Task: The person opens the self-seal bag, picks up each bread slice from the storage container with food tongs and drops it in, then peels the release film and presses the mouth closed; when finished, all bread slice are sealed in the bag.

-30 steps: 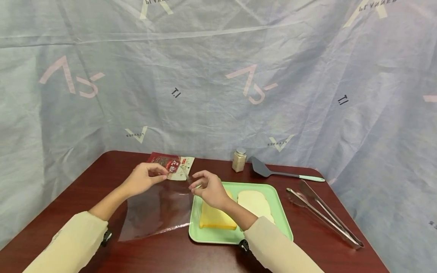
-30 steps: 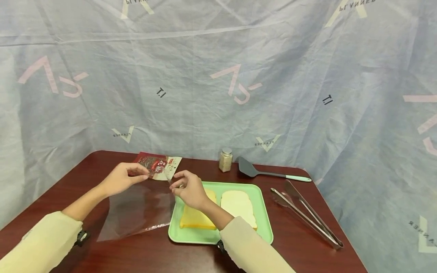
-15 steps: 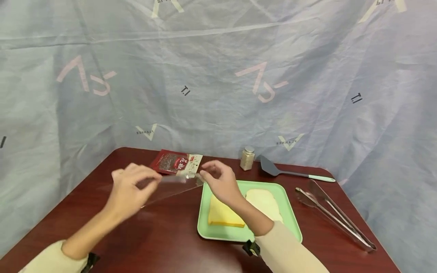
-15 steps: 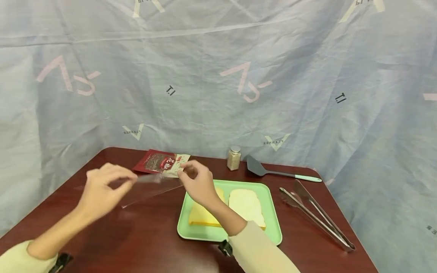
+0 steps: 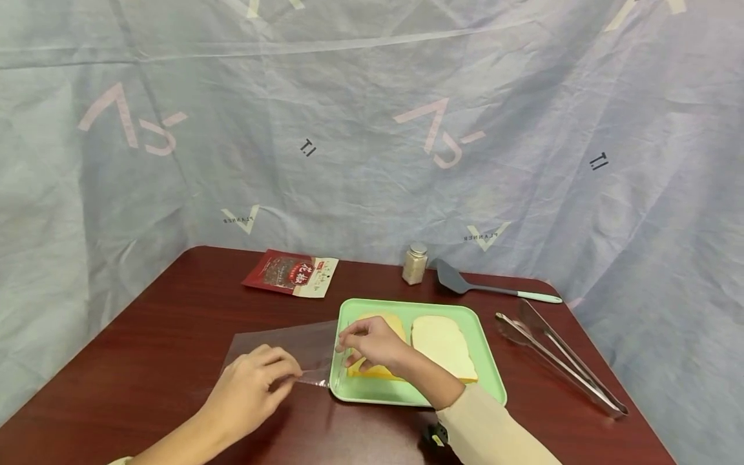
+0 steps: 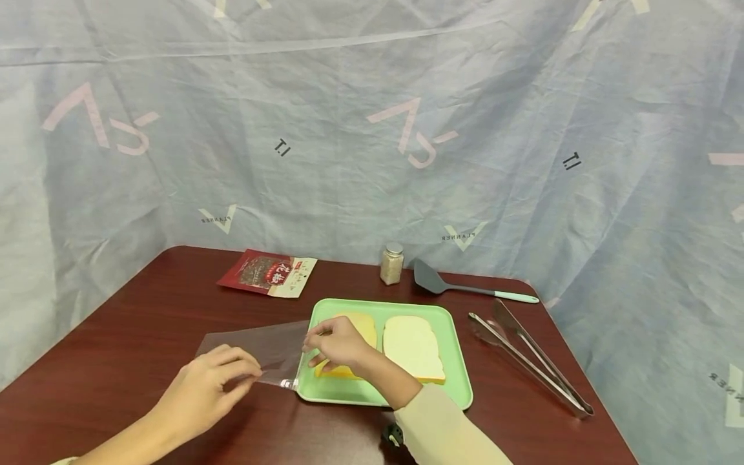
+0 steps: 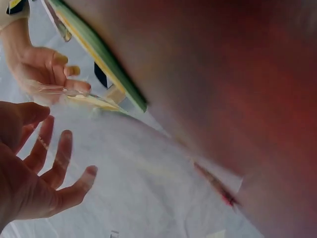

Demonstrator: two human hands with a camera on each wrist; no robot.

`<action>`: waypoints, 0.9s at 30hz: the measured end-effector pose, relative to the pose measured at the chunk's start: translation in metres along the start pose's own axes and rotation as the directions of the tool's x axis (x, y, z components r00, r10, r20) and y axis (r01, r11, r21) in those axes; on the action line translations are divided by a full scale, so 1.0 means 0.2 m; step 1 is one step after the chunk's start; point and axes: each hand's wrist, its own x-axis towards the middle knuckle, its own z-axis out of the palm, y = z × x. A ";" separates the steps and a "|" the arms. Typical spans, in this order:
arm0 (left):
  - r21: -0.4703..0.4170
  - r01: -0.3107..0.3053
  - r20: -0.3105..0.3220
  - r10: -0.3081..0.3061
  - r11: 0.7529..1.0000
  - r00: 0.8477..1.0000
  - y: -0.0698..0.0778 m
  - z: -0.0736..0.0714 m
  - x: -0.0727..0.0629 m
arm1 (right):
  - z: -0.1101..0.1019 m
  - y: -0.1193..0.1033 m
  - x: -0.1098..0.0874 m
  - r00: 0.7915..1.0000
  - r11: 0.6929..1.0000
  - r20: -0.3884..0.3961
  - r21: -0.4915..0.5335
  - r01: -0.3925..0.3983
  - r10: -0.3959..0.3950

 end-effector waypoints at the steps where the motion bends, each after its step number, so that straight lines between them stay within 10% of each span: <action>1: -0.016 0.007 0.030 -0.007 1.000 1.000 0.00 0.01 -0.01 | 0.00 0.01 0.01 1.000 1.000 -0.002 0.021 -0.004 0.004; 11: -0.116 0.226 0.331 -0.177 0.967 0.927 -0.01 0.03 0.03 | -0.03 0.08 0.05 0.998 0.987 -0.023 0.145 0.069 -0.066; 22: -0.076 0.405 0.431 -0.336 0.911 0.838 -0.07 0.23 0.24 | -0.02 0.09 0.05 0.996 0.989 -0.003 0.124 0.086 -0.087; 27: -0.066 0.414 0.424 -0.350 0.908 0.835 -0.07 0.25 0.25 | -0.01 0.08 0.06 0.996 0.990 -0.010 0.111 0.084 -0.084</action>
